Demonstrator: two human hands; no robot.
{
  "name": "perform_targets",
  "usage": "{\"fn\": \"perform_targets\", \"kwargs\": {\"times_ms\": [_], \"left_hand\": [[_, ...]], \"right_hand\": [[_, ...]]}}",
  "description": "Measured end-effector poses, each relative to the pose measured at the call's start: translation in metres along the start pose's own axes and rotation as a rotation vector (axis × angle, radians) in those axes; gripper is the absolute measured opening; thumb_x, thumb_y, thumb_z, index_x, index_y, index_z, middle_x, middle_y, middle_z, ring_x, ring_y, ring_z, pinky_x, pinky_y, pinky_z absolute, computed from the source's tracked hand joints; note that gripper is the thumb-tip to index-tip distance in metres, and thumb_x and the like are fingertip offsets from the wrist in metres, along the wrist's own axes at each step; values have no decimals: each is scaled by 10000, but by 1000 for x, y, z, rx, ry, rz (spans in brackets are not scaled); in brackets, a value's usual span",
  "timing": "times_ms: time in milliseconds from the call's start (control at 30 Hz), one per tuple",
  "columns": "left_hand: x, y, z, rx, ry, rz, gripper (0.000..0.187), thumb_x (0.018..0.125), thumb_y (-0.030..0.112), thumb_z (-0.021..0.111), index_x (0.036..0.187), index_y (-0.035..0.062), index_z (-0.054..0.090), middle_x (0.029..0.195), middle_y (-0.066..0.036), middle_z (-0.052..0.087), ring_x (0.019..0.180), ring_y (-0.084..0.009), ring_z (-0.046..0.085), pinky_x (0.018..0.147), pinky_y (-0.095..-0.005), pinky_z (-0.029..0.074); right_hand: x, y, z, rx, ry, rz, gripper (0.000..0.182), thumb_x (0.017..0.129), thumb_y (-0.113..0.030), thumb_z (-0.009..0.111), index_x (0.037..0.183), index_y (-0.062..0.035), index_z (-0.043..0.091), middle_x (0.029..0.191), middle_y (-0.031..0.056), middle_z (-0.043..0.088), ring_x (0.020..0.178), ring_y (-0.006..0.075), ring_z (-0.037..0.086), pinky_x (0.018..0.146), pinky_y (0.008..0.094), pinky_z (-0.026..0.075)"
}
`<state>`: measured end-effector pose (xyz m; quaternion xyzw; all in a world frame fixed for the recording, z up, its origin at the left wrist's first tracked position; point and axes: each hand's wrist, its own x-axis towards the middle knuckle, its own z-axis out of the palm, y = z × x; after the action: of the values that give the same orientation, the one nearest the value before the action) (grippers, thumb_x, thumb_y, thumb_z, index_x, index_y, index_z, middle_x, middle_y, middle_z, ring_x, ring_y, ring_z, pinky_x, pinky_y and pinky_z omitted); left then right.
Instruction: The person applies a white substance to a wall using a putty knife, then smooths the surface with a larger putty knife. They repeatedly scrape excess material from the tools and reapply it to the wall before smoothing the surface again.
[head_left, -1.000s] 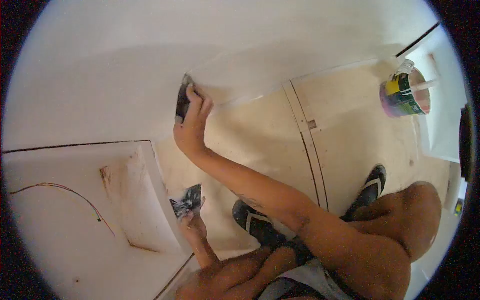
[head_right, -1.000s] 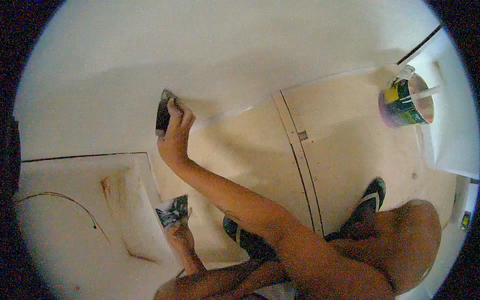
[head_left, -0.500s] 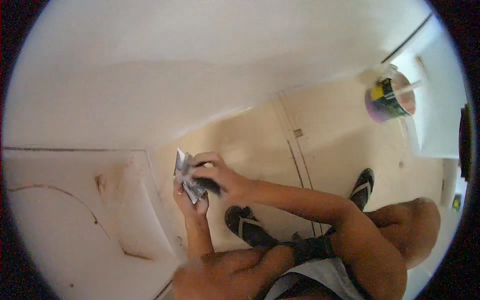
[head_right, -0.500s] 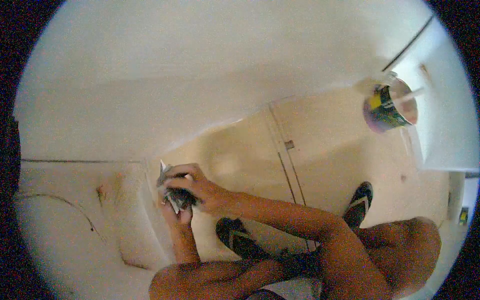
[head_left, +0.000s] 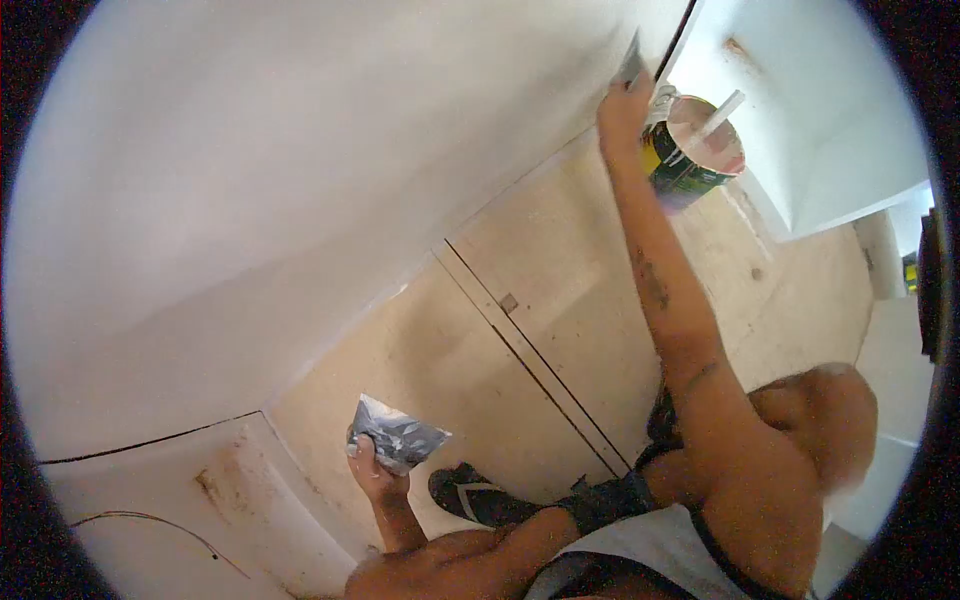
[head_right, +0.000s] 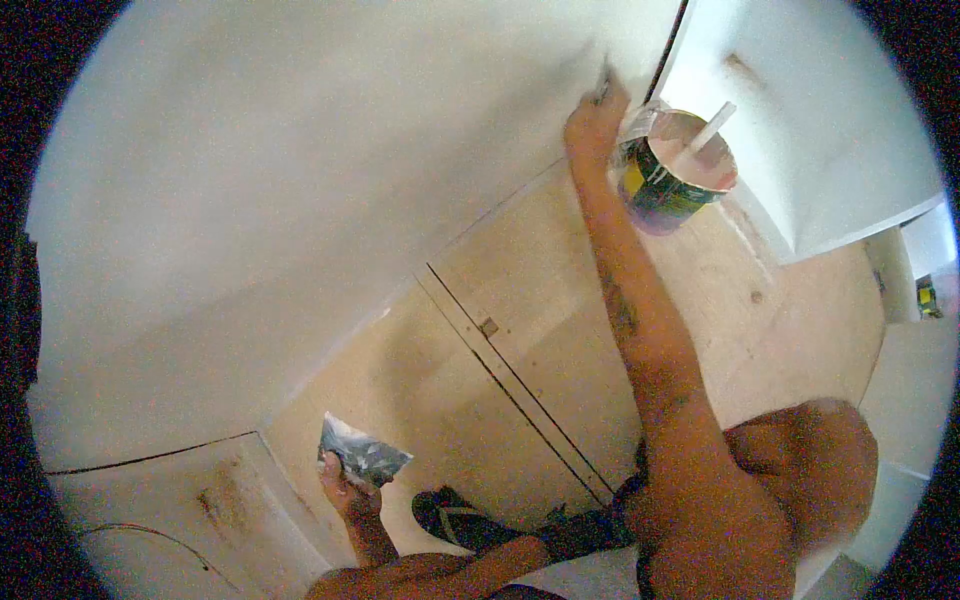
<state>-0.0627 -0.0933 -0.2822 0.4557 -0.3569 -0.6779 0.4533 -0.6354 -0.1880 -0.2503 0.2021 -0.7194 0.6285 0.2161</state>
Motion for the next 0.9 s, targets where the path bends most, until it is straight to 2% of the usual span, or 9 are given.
{"fn": "perform_targets", "kwargs": {"times_ms": [100,167,233,333,433,500,633,700,900], "left_hand": [[-9,-4,14,-90,82,-16,492,945,443,556,1235,49,503,1043,-122,622,878,-290,650,640,-427,584],[-10,-9,10,-90,122,-22,483,949,446,550,1223,51,509,1054,-119,620,892,-283,639,667,-422,574],[-14,-9,8,-87,158,-31,474,952,449,545,1211,53,515,1064,-116,617,907,-276,628,695,-417,563],[-21,-14,10,-93,231,-5,473,900,372,602,1206,21,520,1096,-112,595,980,-284,610,818,-472,521],[-18,-26,1,-148,271,-10,474,967,464,522,1205,54,522,1088,-101,611,974,-250,593,820,-417,511],[-16,-28,-2,-195,250,-31,494,964,474,523,1221,53,517,1103,-97,604,979,-252,592,815,-421,511],[-16,-33,-1,-10,252,97,486,971,454,514,1244,53,510,1116,-101,602,1007,-249,592,831,-418,512],[-14,-36,-6,-285,205,28,454,984,404,501,1267,48,503,1139,-100,602,1039,-245,590,856,-405,515],[-6,-79,-45,-385,199,121,441,964,382,528,1268,64,521,1138,-80,631,996,-225,621,841,-365,520]], "right_hand": [[34,8,5,118,-106,120,433,945,-124,526,1347,28,476,1275,207,559,1170,336,547,1024,398,390],[20,18,23,98,-109,55,428,936,-101,533,1345,15,483,1253,196,581,1131,340,569,1012,384,399],[-24,-7,26,61,-89,-5,424,916,-67,545,1328,19,492,1266,190,563,1151,337,556,997,370,407],[-90,-43,30,75,-125,-104,390,891,-14,551,1275,28,494,1169,180,531,1100,321,534,978,368,417],[-148,-79,39,141,-130,-232,430,858,47,559,1280,22,476,1147,176,505,1053,327,523,962,383,424],[-181,-106,41,225,-197,-74,535,797,126,547,1312,17,453,1178,190,468,1093,351,485,982,410,400],[-233,-144,39,248,-312,-81,621,752,163,522,1346,12,424,1212,200,442,1136,375,446,1030,421,358],[-262,-158,38,280,-456,-60,722,694,187,523,1382,13,389,1250,221,403,1184,408,390,1062,450,318],[-351,-167,54,372,-552,-131,848,614,218,546,1415,39,332,1324,251,314,1230,446,327,1064,502,291]]}}
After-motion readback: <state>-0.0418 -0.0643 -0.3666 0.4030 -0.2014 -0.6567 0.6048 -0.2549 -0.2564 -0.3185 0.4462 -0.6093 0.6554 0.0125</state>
